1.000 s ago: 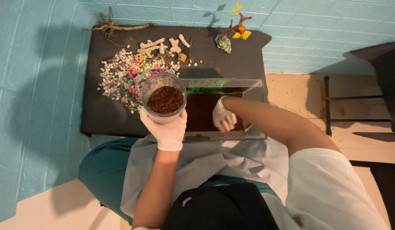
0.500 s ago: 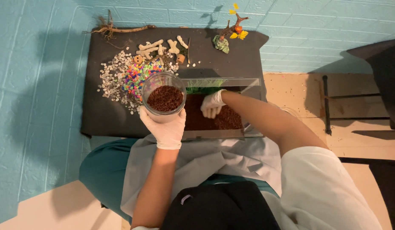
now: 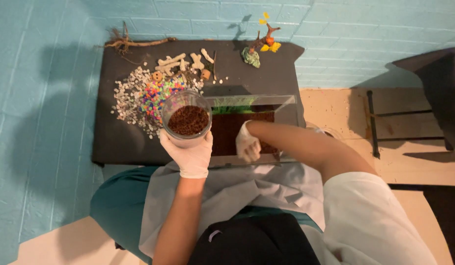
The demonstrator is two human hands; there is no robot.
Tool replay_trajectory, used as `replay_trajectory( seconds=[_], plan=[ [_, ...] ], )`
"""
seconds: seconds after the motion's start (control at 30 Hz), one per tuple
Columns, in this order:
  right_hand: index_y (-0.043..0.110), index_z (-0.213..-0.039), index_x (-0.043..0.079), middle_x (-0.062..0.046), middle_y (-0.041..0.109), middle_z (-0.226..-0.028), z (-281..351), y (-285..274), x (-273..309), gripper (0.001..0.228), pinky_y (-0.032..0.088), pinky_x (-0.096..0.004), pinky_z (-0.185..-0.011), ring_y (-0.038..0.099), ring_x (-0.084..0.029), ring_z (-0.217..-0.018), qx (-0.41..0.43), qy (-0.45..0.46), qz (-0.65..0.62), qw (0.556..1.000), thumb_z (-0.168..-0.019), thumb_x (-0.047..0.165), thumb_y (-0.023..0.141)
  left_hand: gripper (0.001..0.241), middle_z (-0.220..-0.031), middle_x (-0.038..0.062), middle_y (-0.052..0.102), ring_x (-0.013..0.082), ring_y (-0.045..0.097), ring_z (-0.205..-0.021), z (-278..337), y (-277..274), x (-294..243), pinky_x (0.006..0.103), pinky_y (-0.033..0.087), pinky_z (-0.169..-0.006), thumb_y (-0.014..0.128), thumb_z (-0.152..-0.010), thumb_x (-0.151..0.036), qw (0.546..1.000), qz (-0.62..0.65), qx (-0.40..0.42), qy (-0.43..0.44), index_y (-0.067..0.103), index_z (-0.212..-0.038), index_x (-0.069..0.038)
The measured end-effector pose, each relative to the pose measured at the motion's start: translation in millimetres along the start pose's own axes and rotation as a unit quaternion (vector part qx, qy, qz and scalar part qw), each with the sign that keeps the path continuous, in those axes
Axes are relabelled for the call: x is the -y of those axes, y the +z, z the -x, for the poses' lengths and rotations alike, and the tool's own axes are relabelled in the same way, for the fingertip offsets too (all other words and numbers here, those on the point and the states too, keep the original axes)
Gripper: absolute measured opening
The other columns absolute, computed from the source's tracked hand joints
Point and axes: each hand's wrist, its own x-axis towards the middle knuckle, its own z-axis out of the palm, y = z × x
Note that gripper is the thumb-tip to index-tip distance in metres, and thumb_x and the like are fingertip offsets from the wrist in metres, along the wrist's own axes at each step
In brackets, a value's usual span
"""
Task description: Scooping soil into a container and pouring it into a glass tank, then leveling the soil by hand.
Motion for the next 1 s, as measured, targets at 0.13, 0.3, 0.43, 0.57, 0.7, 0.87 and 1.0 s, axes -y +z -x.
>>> replay_trajectory(
  seconds=[0.13,0.3,0.43,0.57,0.7,0.87,1.0],
  plan=[
    [0.073,-0.116,0.007,-0.016,0.074,-0.107,13.4,-14.5,47.8,0.042,0.056,-0.042,-0.091,0.073,-0.032,-0.101,-0.027,-0.126,-0.067,0.989,-0.096,0.041,0.058,0.07,-0.131,0.013,0.059,0.0413,0.065,-0.101,0.5,1.1,5.7,0.0563,0.059,-0.085,0.079,-0.076,-0.047,0.998,0.065,-0.004,0.009,0.052,-0.132,-0.015],
    [0.072,-0.112,0.008,-0.014,0.073,-0.101,2.6,-22.4,50.2,0.042,0.056,-0.043,-0.089,0.073,-0.03,-0.095,-0.13,-0.164,-0.018,0.978,-0.092,0.043,0.061,0.072,-0.132,0.012,0.058,0.0394,0.065,-0.1,-2.8,-3.4,-0.3,0.0535,0.059,-0.082,0.077,-0.078,-0.051,1.0,0.005,0.02,0.017,0.05,-0.134,-0.016],
    [0.069,-0.105,0.007,-0.014,0.07,-0.093,-3.2,-24.0,41.6,0.043,0.055,-0.043,-0.086,0.071,-0.03,-0.089,-0.298,-0.171,0.103,0.934,-0.09,0.047,0.062,0.071,-0.136,0.009,0.056,0.0385,0.061,-0.109,-8.3,-8.8,-1.7,0.0562,0.055,-0.09,0.078,-0.076,-0.047,0.999,0.035,-0.007,0.011,0.049,-0.135,-0.019],
    [0.067,-0.099,0.007,-0.013,0.066,-0.085,-4.7,-26.4,31.9,0.045,0.054,-0.044,-0.084,0.069,-0.03,-0.082,-0.447,-0.174,0.224,0.848,-0.087,0.05,0.063,0.073,-0.137,0.008,0.056,0.035,0.062,-0.111,-13.7,-22.8,-2.5,0.0578,0.054,-0.092,0.077,-0.079,-0.049,0.998,0.06,0.033,-0.003,0.049,-0.139,-0.019],
    [0.065,-0.094,0.006,-0.012,0.064,-0.08,-5.8,-24.2,21.7,0.047,0.054,-0.044,-0.082,0.068,-0.03,-0.078,-0.533,-0.175,0.298,0.772,-0.086,0.053,0.064,0.072,-0.144,0.01,0.051,0.0389,0.057,-0.12,-10.7,-10.4,1.6,0.0603,0.05,-0.097,0.077,-0.081,-0.044,0.997,0.08,0.021,-0.002,0.046,-0.141,-0.019],
    [0.061,-0.086,0.006,-0.011,0.06,-0.07,-6.4,-22.5,13.4,0.052,0.052,-0.045,-0.079,0.065,-0.03,-0.07,-0.681,-0.169,0.416,0.579,-0.082,0.058,0.066,0.074,-0.147,0.006,0.048,0.0335,0.056,-0.119,-4.3,6.5,10.9,0.0532,0.053,-0.092,0.074,-0.082,-0.044,0.999,0.026,-0.025,0.04,0.042,-0.146,-0.023],
    [0.025,-0.158,0.017,-0.011,0.032,-0.16,49.2,5.9,6.4,0.073,0.043,-0.047,-0.107,0.04,-0.031,-0.142,-0.502,-0.058,0.385,0.772,-0.097,0.039,0.057,0.075,-0.146,0.008,0.049,0.0356,0.057,-0.119,-8.8,-3.1,6.4,0.0548,0.054,-0.092,0.073,-0.083,-0.045,0.999,0.011,-0.017,0.041,0.042,-0.147,-0.023]
  ],
)
